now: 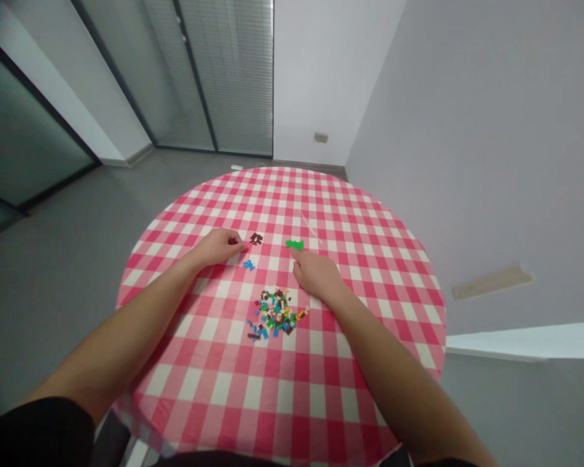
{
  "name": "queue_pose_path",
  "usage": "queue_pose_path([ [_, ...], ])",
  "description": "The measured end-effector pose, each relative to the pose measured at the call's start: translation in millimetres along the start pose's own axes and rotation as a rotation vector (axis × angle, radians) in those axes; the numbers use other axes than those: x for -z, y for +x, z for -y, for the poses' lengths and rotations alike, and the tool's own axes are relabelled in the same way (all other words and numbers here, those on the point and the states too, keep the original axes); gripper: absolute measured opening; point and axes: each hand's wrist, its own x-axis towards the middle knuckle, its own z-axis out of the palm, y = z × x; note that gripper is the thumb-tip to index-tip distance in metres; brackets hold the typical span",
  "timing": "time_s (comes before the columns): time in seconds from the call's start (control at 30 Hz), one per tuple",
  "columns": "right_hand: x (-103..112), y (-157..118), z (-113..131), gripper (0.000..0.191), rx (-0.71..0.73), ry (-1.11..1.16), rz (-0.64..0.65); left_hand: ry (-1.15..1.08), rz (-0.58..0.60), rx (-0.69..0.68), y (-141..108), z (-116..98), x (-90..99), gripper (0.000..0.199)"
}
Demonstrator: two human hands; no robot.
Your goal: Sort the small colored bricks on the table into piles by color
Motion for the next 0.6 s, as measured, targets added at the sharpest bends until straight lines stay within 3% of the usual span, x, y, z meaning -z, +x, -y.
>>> queue_pose_path([
  [0.17, -1, -4, -5, 0.041, 0.139, 0.148, -0.022, -0.047, 0.030, -0.049, -2, -3, 1.5, 0.027],
  [0.33, 5, -12, -1, 0.027, 0.285, 0.381, 0.015, -0.131, 0.135, -0.116, -6, -8, 1.5, 0.020],
  [0.6, 10, -16, 11, 0.021, 0.375, 0.430, 0.052, -0.132, 0.215, -0.172, -12, -19, 3.4, 0.013],
])
